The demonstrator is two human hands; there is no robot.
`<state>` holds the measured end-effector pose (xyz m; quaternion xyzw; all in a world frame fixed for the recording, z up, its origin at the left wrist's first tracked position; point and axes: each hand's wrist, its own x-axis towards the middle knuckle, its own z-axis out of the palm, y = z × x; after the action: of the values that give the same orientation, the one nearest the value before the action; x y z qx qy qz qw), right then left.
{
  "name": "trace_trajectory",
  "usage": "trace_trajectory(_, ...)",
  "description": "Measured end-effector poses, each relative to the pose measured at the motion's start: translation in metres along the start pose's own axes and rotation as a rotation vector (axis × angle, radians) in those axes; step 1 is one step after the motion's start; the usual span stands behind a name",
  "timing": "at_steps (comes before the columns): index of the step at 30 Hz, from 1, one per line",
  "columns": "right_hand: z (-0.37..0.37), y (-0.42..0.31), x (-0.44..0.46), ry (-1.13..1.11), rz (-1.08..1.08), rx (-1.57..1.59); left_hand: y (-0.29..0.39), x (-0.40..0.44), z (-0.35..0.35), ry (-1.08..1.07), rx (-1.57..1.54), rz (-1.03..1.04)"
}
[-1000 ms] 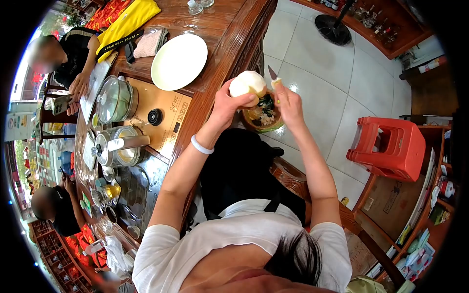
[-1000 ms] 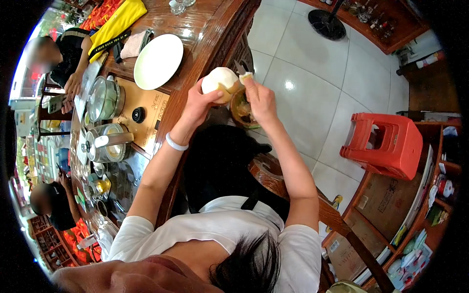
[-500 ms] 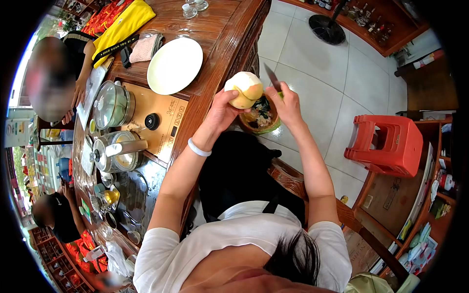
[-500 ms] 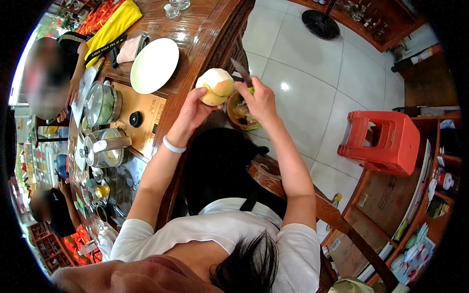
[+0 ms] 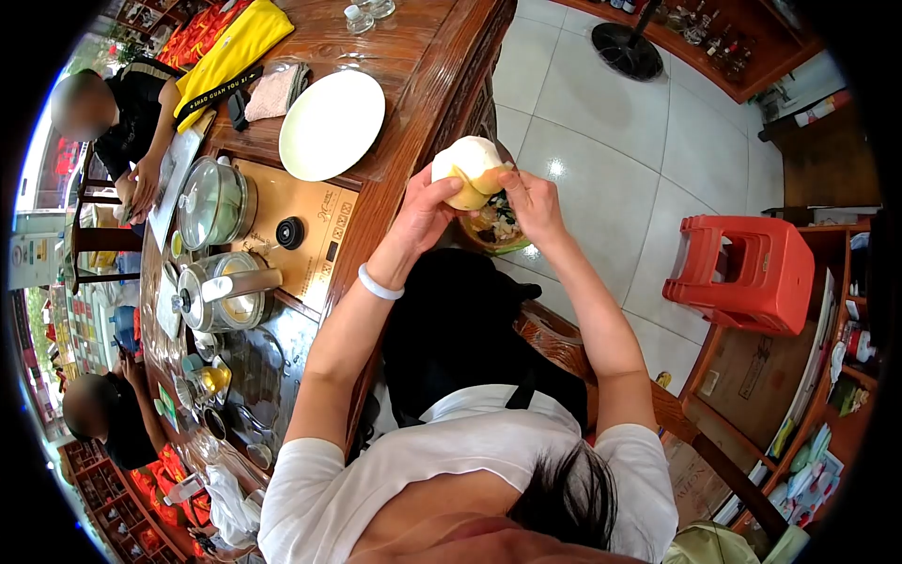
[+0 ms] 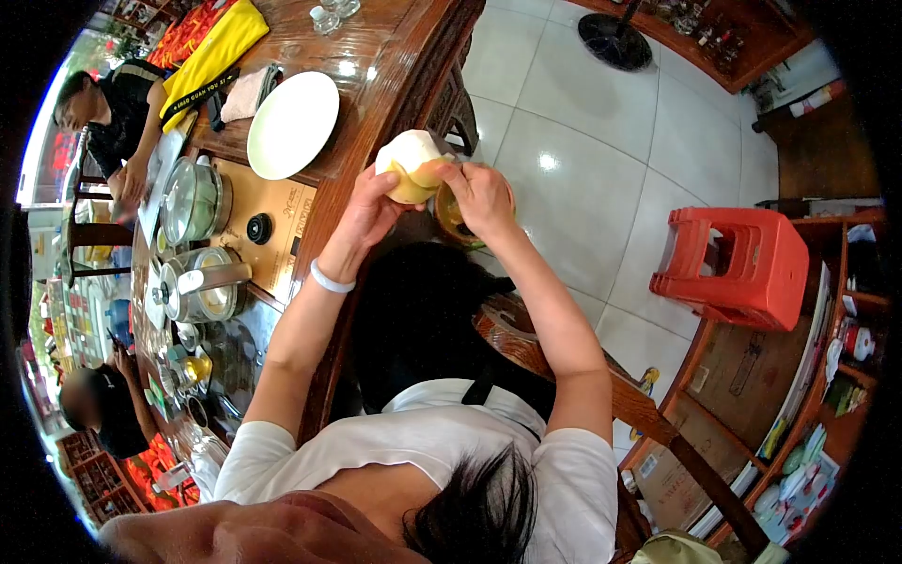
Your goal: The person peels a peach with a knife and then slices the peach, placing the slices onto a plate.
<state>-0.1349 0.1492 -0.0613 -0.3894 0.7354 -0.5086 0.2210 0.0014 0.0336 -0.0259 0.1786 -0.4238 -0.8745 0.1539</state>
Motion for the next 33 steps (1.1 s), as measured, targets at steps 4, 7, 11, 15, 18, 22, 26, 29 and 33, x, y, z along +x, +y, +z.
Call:
trace_trajectory(4, -0.004, -0.014, -0.001, 0.065, -0.057, -0.083, 0.001, -0.001, 0.007, 0.047, 0.081, 0.07)
trace_trajectory(7, -0.003, -0.016, -0.002, 0.043, -0.056, -0.042, -0.001, -0.001, 0.006, 0.053, 0.074, 0.097)
trace_trajectory(11, 0.001, -0.01, -0.003, 0.053, -0.117, -0.052, 0.0, -0.001, 0.007, 0.075, 0.113, 0.109)
trace_trajectory(15, 0.004, -0.009, -0.003, 0.088, -0.158, -0.044, -0.001, -0.002, 0.008, 0.09, 0.125, 0.11)
trace_trajectory(18, 0.004, -0.016, -0.004, 0.127, -0.193, -0.095, -0.004, -0.001, 0.009, 0.129, 0.14, 0.119)
trace_trajectory(22, 0.007, -0.014, -0.003, 0.208, -0.26, -0.138, -0.006, -0.001, 0.013, 0.187, 0.114, 0.129)
trace_trajectory(26, 0.01, -0.007, -0.003, 0.177, -0.328, -0.198, -0.007, -0.001, 0.016, 0.255, 0.105, 0.136)
trace_trajectory(29, 0.01, -0.006, -0.003, 0.151, -0.327, -0.215, -0.009, -0.001, 0.014, 0.263, 0.196, 0.153)
trace_trajectory(33, 0.01, -0.02, -0.005, 0.224, -0.366, -0.25, -0.013, 0.0, 0.012, 0.283, 0.184, 0.155)
